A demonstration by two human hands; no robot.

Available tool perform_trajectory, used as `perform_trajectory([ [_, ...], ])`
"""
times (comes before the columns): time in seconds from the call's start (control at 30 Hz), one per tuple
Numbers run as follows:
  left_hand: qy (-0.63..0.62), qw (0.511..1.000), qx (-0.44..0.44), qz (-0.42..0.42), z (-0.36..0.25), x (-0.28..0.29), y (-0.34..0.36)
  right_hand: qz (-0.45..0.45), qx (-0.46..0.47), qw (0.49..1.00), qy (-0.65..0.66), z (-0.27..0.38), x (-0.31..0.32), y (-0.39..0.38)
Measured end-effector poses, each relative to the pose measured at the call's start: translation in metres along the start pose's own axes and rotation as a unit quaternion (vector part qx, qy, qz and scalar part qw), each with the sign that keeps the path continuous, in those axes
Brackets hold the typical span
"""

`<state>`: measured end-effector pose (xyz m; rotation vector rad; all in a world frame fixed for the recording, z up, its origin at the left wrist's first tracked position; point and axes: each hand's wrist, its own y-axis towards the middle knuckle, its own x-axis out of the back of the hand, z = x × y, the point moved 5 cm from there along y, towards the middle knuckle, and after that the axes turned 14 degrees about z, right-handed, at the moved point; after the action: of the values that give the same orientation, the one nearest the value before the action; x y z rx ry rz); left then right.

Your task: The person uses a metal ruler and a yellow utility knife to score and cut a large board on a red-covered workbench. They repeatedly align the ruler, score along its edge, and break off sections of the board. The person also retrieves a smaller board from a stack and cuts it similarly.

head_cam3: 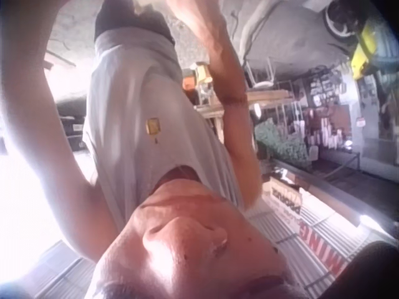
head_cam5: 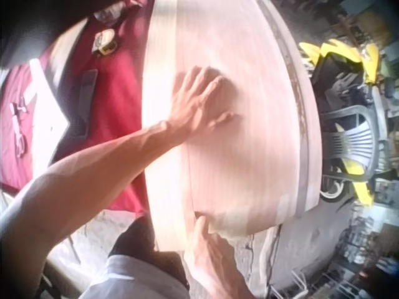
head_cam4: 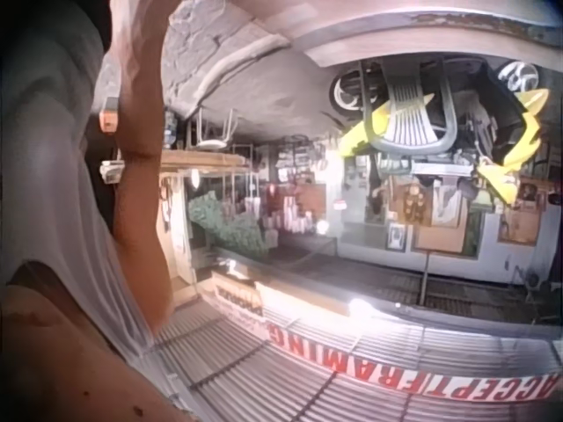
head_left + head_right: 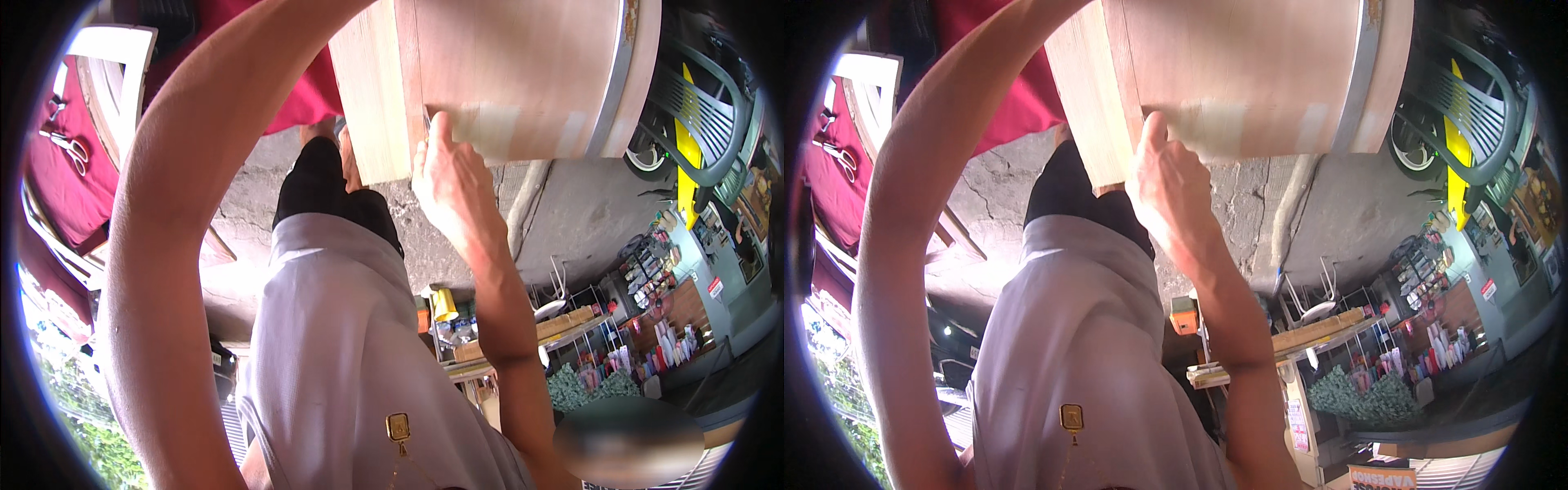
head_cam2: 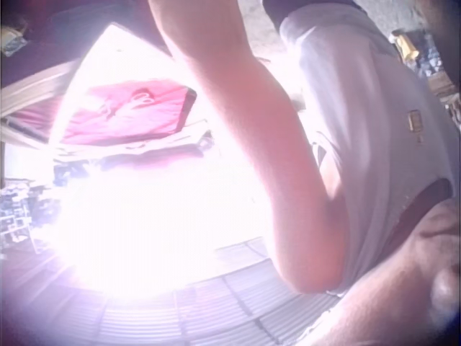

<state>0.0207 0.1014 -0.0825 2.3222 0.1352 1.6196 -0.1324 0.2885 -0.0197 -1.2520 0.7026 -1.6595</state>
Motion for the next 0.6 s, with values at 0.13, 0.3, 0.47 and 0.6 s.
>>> perform_trajectory([
  [0.13,0.005,1.000,-0.005,0.016,0.001,-0.001,0.000,0.033,-0.011,0.999,0.034,-0.008,-0.016,-0.011],
  [0.3,0.006,1.000,0.010,0.021,0.004,-0.003,0.001,0.030,-0.022,0.999,0.003,-0.017,-0.037,-0.029],
  [0.47,0.053,0.998,-0.006,-0.041,0.000,-0.001,-0.001,0.026,-0.030,0.999,-0.001,-0.023,-0.046,-0.033],
  [0.6,0.034,0.999,-0.013,-0.001,0.004,-0.005,0.001,0.014,-0.038,0.999,0.004,-0.022,-0.051,-0.031],
])
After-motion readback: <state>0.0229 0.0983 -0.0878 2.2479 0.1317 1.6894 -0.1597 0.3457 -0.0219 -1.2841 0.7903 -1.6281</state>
